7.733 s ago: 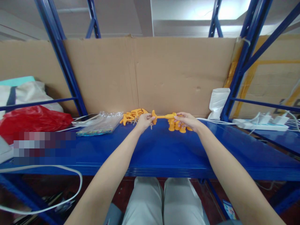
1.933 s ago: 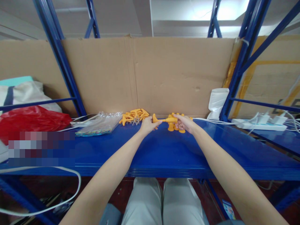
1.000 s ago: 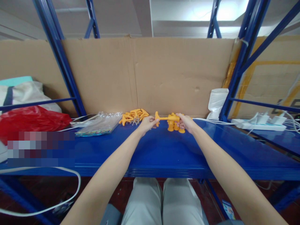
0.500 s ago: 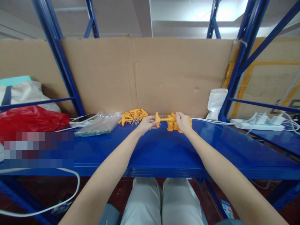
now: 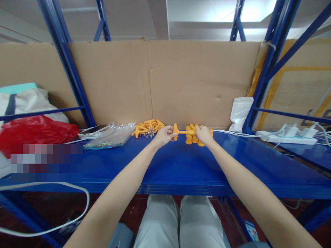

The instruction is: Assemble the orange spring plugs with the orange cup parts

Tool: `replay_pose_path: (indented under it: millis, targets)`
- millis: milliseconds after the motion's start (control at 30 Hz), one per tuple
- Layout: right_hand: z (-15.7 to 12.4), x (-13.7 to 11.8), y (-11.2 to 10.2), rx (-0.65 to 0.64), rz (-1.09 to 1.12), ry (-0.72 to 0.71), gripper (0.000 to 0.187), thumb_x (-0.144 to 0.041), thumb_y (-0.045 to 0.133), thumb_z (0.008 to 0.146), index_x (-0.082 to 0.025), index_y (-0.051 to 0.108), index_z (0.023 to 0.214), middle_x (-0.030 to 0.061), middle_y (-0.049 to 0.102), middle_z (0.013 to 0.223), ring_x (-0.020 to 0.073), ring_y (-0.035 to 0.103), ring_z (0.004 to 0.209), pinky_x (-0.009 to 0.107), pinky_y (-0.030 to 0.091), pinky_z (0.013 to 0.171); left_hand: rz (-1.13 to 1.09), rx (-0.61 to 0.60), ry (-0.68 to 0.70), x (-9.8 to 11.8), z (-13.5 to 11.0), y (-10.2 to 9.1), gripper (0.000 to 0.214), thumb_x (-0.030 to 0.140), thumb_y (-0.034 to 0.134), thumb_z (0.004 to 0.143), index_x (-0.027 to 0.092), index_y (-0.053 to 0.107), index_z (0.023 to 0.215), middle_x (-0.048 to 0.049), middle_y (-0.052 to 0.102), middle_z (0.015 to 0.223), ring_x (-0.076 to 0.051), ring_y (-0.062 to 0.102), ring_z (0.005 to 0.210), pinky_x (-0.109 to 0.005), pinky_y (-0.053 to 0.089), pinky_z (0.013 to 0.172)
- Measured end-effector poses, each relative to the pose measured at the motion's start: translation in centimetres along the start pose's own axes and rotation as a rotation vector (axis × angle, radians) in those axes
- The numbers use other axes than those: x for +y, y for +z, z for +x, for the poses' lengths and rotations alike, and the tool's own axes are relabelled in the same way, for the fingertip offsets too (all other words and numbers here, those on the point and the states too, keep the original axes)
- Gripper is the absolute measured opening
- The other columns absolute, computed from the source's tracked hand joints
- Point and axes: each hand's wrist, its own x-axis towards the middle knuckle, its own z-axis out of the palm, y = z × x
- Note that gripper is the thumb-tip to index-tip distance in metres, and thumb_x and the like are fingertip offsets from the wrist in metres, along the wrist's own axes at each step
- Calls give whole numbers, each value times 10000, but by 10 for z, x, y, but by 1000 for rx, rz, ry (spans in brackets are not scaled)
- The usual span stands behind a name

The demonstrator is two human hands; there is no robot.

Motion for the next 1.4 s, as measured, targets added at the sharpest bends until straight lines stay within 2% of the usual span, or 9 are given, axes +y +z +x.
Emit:
replay_pose_path:
  millis: [100, 167, 267, 400, 567, 733, 933, 1067, 1400]
  targets:
    - [0, 2, -6, 15, -1, -96, 453, -533, 474, 937, -216, 550, 624, -16, 458, 406, 139, 510, 458, 241, 361, 474, -7, 1, 4, -4, 5, -4, 222, 67, 749, 773, 151, 550, 825, 16, 693, 641, -123, 689, 586, -281, 600, 670]
    - [-2, 2, -11, -85, 90, -170, 423, -602, 577, 871, -207, 596, 722, -19, 547, 467, 123, 518, 443, 225, 384, 445, -19, 2, -3, -5, 7, -9, 232, 85, 758, 776, 151, 541, 825, 11, 702, 659, -127, 696, 599, -296, 606, 687]
    - [-3, 5, -19, -229, 236, -240, 454, -560, 796, 698, -208, 641, 940, 8, 700, 668, 133, 609, 527, 227, 467, 467, -33, -11, -21, -7, 8, -16, 237, 94, 748, 794, 152, 520, 820, 2, 709, 669, -123, 700, 596, -270, 601, 654]
    - [1, 11, -23, -258, 334, -300, 504, -481, 867, 629, -207, 663, 999, 65, 769, 918, 177, 718, 759, 297, 593, 689, -63, -40, -31, -9, 9, -23, 255, 106, 770, 782, 144, 527, 845, -15, 719, 682, -124, 704, 588, -245, 593, 619]
    - [6, 16, -25, -258, 360, -294, 475, -393, 888, 614, -201, 710, 1010, 88, 770, 1064, 222, 734, 952, 384, 594, 904, -89, -64, -34, -10, 9, -25, 264, 122, 776, 784, 145, 522, 852, -32, 728, 689, -133, 711, 595, -259, 598, 635]
    - [5, 15, -25, -257, 357, -285, 396, -403, 876, 632, -201, 743, 946, 86, 779, 1036, 248, 730, 1000, 377, 608, 887, -80, -75, -32, -10, 7, -27, 268, 130, 778, 784, 151, 518, 849, -32, 735, 705, -134, 715, 613, -285, 610, 673]
    - [1, 13, -21, -291, 337, -275, 385, -483, 850, 647, -182, 763, 869, 83, 791, 952, 230, 744, 914, 303, 610, 776, -57, -38, 11, -12, 8, -30, 283, 109, 783, 755, 154, 519, 846, -8, 711, 681, -144, 715, 618, -288, 615, 652]
    - [-1, 12, -19, -289, 346, -185, 406, -510, 838, 668, -165, 776, 872, 92, 793, 869, 220, 753, 843, 260, 596, 682, -11, -2, 52, -15, 13, -28, 254, 67, 747, 755, 155, 533, 859, 7, 693, 672, -140, 712, 618, -271, 608, 638]
    - [-5, 4, -17, -280, 543, 46, 251, -367, 878, 700, -154, 760, 761, 92, 778, 758, 167, 741, 678, 228, 608, 686, 51, 10, 168, -23, 21, -28, 202, 46, 697, 760, 153, 583, 886, -23, 717, 779, -166, 728, 709, -312, 610, 696]
